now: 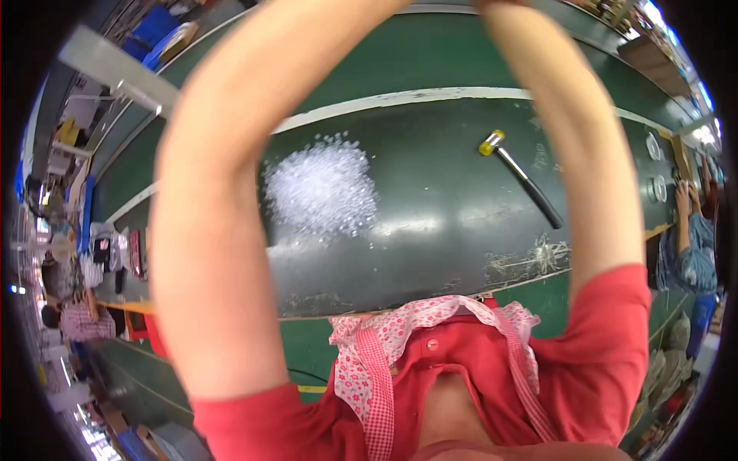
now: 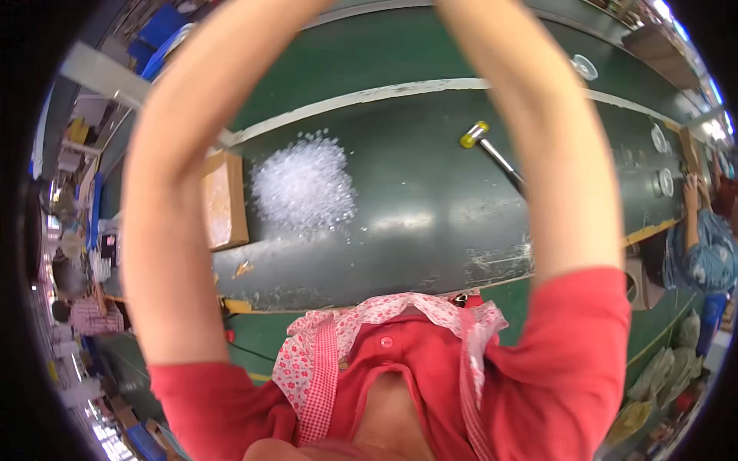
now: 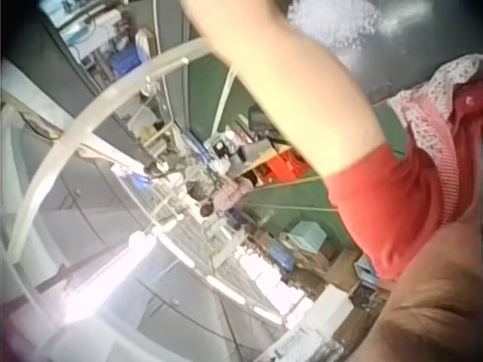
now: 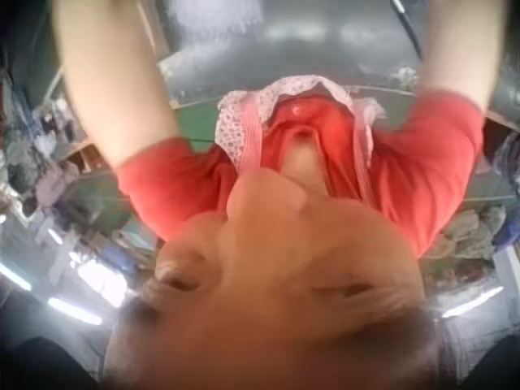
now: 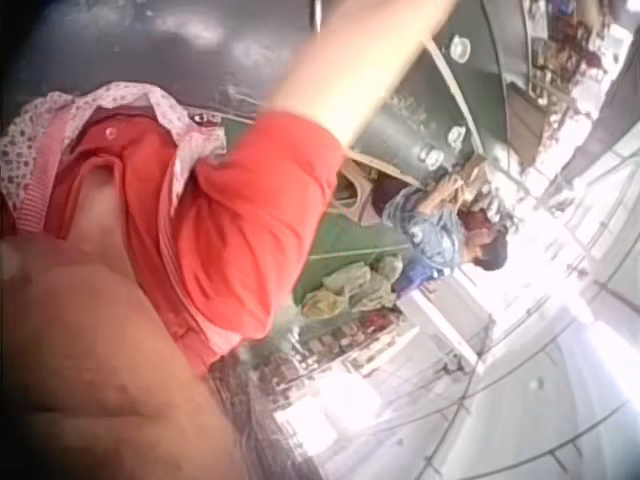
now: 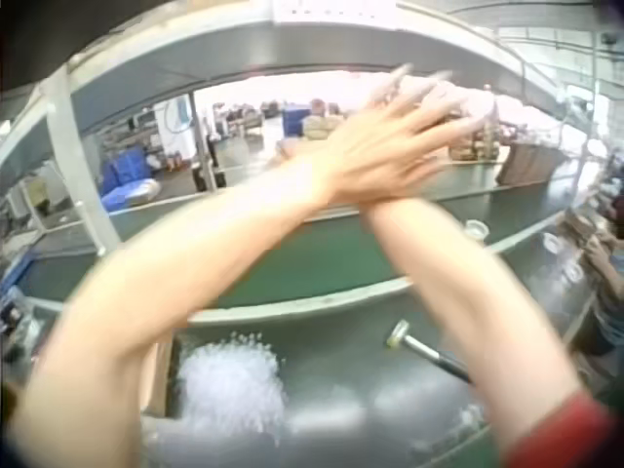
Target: The person assembles fan covers by attaching components to fan grilles by hand, tapping them with a mallet, and setting the assembled parts on the conveyor line. The person then stretches and rubs their arms.
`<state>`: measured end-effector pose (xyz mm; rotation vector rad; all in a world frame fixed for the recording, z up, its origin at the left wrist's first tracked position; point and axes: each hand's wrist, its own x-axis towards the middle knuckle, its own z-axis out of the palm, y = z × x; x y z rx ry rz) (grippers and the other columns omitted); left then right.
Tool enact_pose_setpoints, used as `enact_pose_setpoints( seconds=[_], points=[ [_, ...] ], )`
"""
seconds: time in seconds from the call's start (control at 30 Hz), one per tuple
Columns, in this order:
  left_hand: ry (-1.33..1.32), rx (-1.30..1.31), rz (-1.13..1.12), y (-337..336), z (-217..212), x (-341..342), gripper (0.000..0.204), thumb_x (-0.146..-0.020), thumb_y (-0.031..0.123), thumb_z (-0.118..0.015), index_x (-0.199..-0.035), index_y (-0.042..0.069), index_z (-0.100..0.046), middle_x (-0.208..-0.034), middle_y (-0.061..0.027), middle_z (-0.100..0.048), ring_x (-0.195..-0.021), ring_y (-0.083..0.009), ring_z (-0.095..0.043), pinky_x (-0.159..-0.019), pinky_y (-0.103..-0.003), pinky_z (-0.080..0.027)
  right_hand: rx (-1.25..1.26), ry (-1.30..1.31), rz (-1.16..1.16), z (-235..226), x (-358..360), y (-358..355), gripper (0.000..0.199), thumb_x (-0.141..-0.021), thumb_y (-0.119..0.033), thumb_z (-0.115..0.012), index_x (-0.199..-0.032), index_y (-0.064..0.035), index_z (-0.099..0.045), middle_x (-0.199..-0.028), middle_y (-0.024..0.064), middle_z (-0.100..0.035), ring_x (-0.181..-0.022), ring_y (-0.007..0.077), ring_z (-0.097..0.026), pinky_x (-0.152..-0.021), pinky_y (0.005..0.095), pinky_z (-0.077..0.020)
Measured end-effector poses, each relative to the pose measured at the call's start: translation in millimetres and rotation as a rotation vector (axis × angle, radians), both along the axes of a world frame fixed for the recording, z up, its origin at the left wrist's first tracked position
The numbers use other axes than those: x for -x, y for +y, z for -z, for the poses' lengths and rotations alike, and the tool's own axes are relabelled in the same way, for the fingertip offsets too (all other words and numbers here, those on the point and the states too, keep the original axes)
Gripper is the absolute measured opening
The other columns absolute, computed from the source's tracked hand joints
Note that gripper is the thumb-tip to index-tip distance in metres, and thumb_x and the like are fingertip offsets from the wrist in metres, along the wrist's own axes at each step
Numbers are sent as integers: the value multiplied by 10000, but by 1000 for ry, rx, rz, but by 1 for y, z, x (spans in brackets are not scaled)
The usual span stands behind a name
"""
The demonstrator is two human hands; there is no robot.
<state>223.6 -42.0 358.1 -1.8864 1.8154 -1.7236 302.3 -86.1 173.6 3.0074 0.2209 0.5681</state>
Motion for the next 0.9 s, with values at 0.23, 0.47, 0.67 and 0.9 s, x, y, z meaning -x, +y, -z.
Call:
enact_pose_setpoints(
  seconds=[0.23, 0.47, 0.67, 0.9],
  points=[
    [433, 121, -792, 83, 179, -148, 670, -895, 445, -622, -1486, 227, -393, -1487, -133, -426, -1410, -381, -326, -1140, -602, -207, -2, 43, -7, 38, -108, -66, 754, -980, -541, -471, -1547, -98, -246, -1512, 222, -377, -1446, 397, -272, -1136, 612, -208],
    [713, 14, -1081, 75, 303, -194, 783, -928, 656, -457, -1568, 261, -240, -1605, -134, -263, -1493, -375, -174, -1148, -678, -102, -188, 74, 47, 117, -146, -72, 743, -990, -525, -456, -1552, -98, -227, -1552, 229, -307, -1464, 390, -235, -1149, 609, -209],
    [1111, 165, -1166, 74, 363, -227, 767, -968, 667, -336, -1581, 228, -196, -1629, -148, -191, -1511, -382, -95, -1173, -642, -47, -274, 16, 58, 194, -174, -62, 701, -1000, -550, -395, -1539, -116, -284, -1560, 194, -313, -1477, 353, -225, -1164, 616, -165],
    [1187, 199, -1160, 52, 376, -232, 686, -1000, 605, -292, -1553, 199, -294, -1618, -161, -216, -1492, -399, -159, -1187, -606, -99, -268, -66, 124, 216, -177, -78, 587, -1014, -485, -380, -1469, -115, -423, -1541, 154, -371, -1443, 338, -304, -1172, 564, -197]
  ],
)
